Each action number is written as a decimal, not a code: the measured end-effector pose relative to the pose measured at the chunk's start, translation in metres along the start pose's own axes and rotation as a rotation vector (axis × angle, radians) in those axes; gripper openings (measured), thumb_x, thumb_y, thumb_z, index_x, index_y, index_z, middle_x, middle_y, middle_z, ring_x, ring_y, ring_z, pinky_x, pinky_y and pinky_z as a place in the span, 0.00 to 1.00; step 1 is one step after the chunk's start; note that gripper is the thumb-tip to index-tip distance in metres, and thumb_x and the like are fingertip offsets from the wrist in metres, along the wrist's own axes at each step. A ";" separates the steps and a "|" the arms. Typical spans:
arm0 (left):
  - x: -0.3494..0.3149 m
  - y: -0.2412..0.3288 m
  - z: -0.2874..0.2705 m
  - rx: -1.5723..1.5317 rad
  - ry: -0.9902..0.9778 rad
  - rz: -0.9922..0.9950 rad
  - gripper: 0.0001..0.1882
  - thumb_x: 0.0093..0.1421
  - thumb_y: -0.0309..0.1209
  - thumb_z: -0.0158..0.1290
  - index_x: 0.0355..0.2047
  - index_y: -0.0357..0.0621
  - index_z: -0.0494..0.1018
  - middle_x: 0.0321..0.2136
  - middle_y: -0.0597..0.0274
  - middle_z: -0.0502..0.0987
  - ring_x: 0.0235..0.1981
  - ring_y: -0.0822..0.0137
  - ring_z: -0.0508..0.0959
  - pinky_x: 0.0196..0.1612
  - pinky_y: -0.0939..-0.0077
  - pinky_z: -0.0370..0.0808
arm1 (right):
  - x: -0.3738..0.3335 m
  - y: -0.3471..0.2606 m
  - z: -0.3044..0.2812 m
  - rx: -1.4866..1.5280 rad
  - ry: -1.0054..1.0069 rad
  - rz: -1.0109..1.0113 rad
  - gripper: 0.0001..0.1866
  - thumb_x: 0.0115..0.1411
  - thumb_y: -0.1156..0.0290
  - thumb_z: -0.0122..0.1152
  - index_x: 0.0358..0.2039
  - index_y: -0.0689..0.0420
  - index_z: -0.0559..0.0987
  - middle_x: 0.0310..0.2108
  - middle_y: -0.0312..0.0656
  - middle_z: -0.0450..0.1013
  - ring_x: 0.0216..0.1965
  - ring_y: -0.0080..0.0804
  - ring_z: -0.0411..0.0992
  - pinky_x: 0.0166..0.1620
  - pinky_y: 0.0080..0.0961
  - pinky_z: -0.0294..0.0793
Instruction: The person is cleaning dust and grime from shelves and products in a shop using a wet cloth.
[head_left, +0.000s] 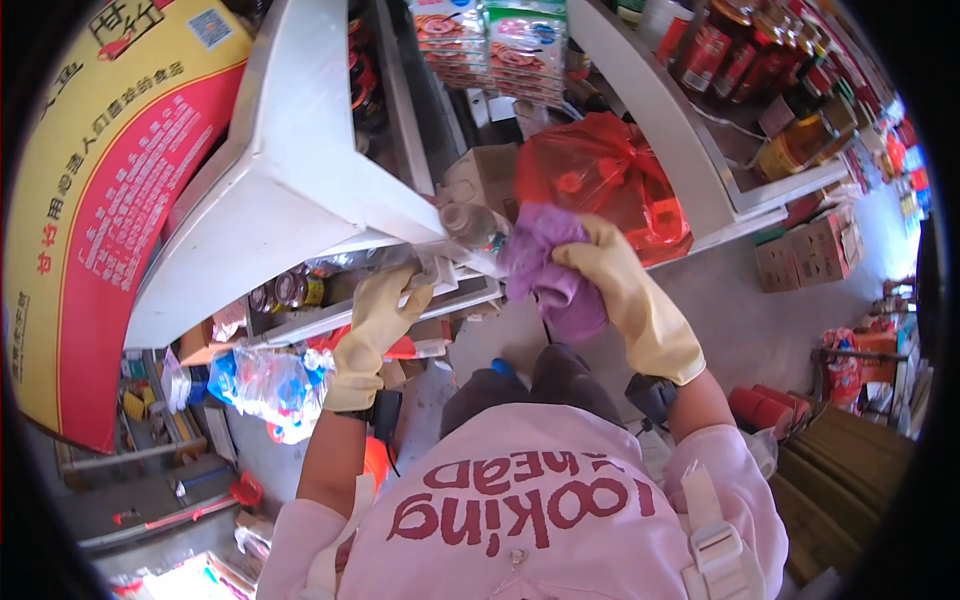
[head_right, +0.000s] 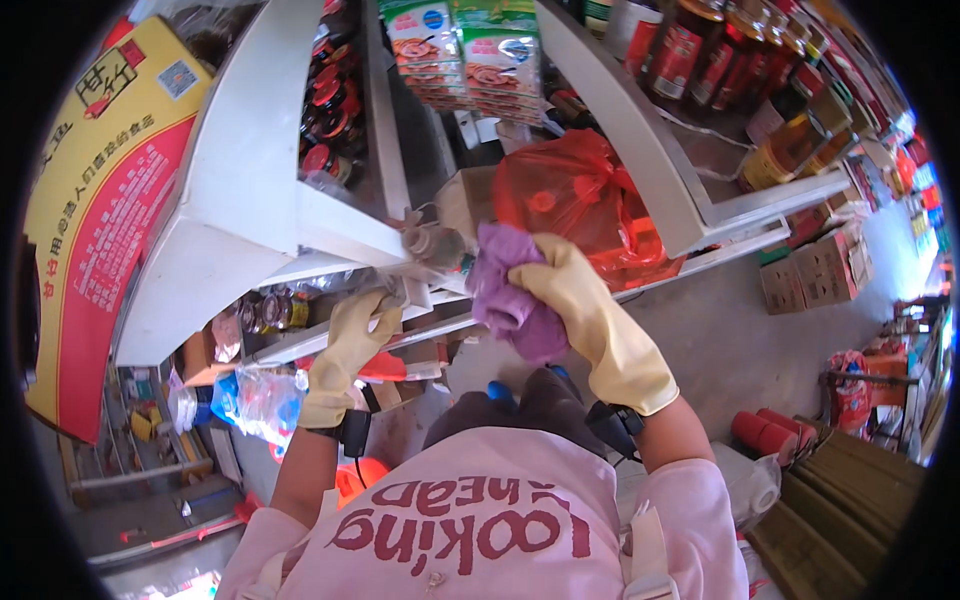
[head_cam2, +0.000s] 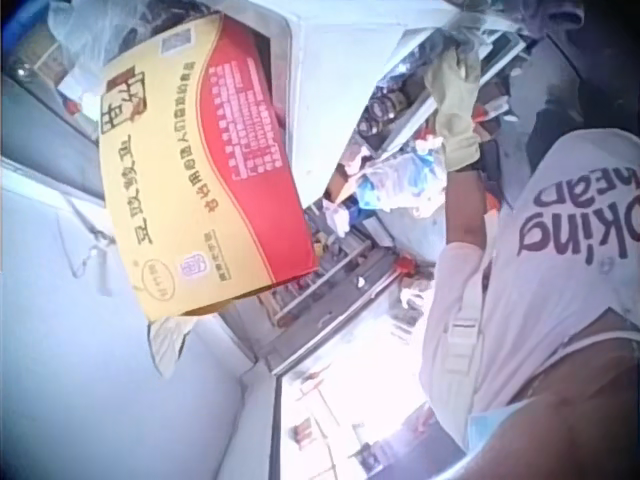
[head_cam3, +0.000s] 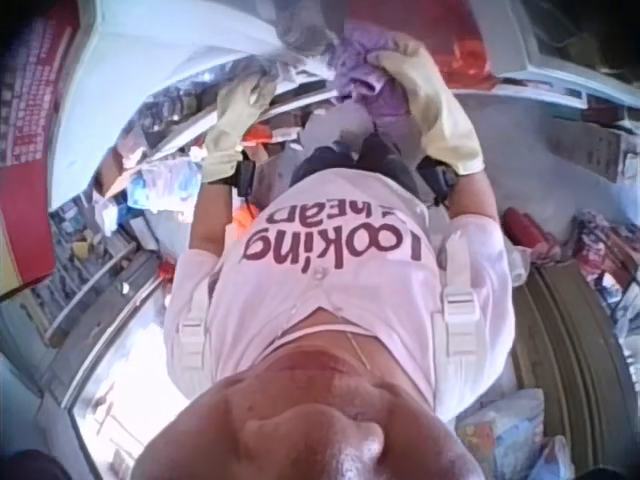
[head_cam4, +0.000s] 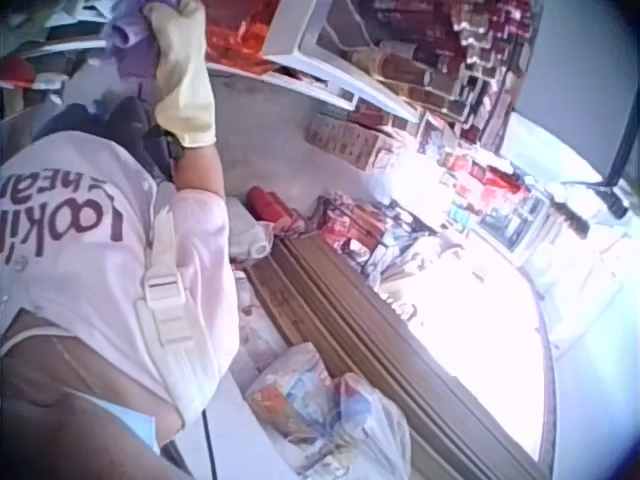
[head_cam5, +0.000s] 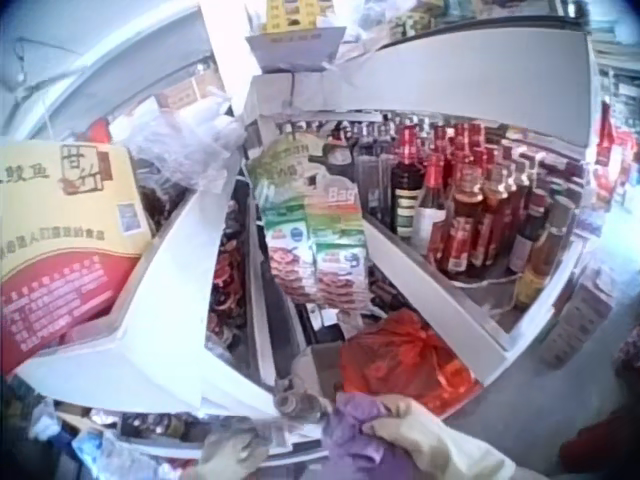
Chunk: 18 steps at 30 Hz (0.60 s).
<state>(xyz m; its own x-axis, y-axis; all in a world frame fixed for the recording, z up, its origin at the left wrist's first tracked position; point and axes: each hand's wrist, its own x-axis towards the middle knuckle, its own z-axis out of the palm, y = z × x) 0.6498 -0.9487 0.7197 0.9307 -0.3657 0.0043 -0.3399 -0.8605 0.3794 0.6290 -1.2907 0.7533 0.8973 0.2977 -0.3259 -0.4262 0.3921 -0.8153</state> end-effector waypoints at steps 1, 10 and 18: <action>0.001 0.003 -0.001 0.000 0.003 -0.022 0.21 0.60 0.46 0.57 0.40 0.39 0.79 0.39 0.42 0.81 0.42 0.39 0.79 0.46 0.50 0.75 | 0.006 -0.008 0.004 0.072 0.026 -0.088 0.15 0.60 0.78 0.57 0.47 0.67 0.78 0.36 0.41 0.79 0.34 0.25 0.79 0.38 0.26 0.81; -0.003 0.009 -0.011 0.063 -0.061 0.003 0.27 0.57 0.49 0.62 0.42 0.33 0.79 0.43 0.40 0.81 0.46 0.40 0.79 0.51 0.50 0.74 | 0.123 -0.060 0.063 -0.633 0.299 -0.553 0.19 0.64 0.67 0.59 0.54 0.56 0.79 0.46 0.49 0.79 0.49 0.45 0.78 0.53 0.33 0.73; 0.001 0.006 -0.002 0.057 -0.092 -0.088 0.28 0.58 0.51 0.61 0.43 0.36 0.79 0.46 0.39 0.80 0.49 0.39 0.77 0.55 0.49 0.72 | 0.280 -0.012 0.057 -1.202 -0.441 -0.409 0.18 0.61 0.72 0.58 0.52 0.55 0.78 0.46 0.49 0.80 0.40 0.48 0.80 0.44 0.40 0.80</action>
<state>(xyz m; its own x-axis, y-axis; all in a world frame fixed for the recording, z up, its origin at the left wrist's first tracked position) 0.6490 -0.9532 0.7241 0.9419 -0.3164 -0.1126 -0.2668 -0.9086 0.3214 0.8786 -1.1629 0.6991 0.7266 0.6861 0.0353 0.4303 -0.4145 -0.8019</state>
